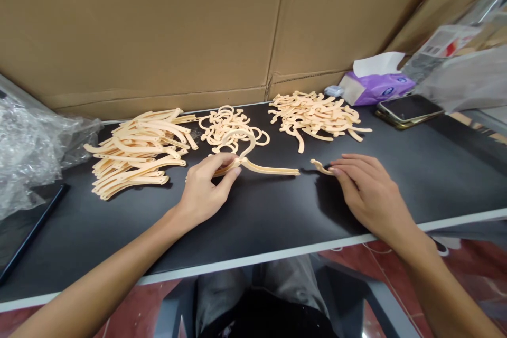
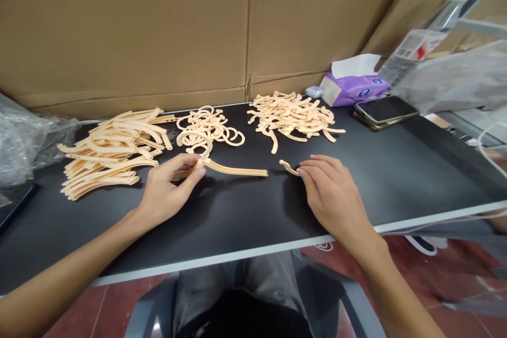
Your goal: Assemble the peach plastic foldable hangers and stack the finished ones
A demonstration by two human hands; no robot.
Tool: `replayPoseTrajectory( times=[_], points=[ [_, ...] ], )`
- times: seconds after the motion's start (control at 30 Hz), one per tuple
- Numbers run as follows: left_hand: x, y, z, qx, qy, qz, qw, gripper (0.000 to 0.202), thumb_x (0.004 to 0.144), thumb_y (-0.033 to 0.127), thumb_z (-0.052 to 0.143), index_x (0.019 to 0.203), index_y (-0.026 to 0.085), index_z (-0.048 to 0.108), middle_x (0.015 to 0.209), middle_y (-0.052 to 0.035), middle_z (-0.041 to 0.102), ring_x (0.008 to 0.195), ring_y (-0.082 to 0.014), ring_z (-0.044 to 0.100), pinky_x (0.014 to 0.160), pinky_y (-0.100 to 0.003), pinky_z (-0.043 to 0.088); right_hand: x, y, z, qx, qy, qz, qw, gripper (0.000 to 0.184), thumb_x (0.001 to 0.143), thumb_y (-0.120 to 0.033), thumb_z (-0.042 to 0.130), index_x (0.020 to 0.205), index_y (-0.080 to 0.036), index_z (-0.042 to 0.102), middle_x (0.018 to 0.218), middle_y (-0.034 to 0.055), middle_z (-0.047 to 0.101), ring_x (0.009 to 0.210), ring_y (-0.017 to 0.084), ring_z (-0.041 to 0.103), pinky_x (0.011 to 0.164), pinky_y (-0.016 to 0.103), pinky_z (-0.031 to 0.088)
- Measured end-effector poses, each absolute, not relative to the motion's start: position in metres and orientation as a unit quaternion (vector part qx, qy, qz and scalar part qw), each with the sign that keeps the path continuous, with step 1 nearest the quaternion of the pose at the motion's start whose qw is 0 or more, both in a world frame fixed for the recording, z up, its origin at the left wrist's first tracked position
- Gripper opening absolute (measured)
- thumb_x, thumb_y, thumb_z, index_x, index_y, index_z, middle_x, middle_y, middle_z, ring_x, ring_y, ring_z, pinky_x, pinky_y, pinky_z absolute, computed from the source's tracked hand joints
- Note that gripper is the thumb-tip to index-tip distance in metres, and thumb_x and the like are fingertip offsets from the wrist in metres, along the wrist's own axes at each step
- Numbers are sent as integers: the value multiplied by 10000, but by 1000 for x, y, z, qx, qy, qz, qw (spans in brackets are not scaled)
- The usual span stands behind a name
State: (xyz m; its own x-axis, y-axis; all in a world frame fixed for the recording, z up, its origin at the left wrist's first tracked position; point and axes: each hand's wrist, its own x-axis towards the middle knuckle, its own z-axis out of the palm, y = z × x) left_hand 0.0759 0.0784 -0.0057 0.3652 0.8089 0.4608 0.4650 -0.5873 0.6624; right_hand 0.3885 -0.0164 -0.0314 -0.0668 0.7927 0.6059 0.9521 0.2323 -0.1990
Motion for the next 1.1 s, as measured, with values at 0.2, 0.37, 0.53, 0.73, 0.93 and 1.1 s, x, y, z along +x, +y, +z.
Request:
replayPoseTrajectory(
  times=[0.2,0.37,0.53,0.73,0.93,1.1],
  points=[
    [75,82,-4,795,392,414,206,172,904,284,650,1029,178,701,968,-32,752,838,-155,713,845,-271,587,377,-8,-9,-680,-613,19,402,250,987,-365,498,916,-225,693,773,40,718,709,201,669,685,341,501],
    [70,91,-1,776,414,446,165,187,893,279,650,1039,172,697,966,-31,755,848,-152,709,844,-269,584,351,39,6,-588,-596,199,509,302,985,-473,495,861,-226,617,639,-15,539,562,142,503,552,290,404],
    [65,98,3,766,438,452,135,227,887,300,658,1068,170,699,978,-38,763,846,-153,712,830,-268,592,325,82,10,-513,-616,237,550,373,930,-521,570,724,-210,573,650,-17,461,569,119,399,543,282,328],
    [63,100,3,769,442,449,112,245,897,301,653,1093,166,710,1001,-47,769,831,-149,716,802,-262,605,325,76,6,-553,-631,315,444,481,681,-533,809,955,-146,724,525,-96,259,491,80,213,493,272,167],
    [64,99,-1,772,446,443,92,256,899,296,655,1110,167,722,990,-47,772,811,-153,718,805,-271,609,324,67,7,-520,-666,360,397,328,688,-448,800,787,-149,707,635,-36,448,558,84,313,522,270,246],
    [64,99,-4,783,435,435,93,292,912,322,650,1143,159,726,1023,-65,771,828,-171,725,825,-296,612,321,69,7,-514,-663,392,377,270,703,-385,754,657,-157,617,619,-30,460,569,89,336,517,262,245]
  ],
)
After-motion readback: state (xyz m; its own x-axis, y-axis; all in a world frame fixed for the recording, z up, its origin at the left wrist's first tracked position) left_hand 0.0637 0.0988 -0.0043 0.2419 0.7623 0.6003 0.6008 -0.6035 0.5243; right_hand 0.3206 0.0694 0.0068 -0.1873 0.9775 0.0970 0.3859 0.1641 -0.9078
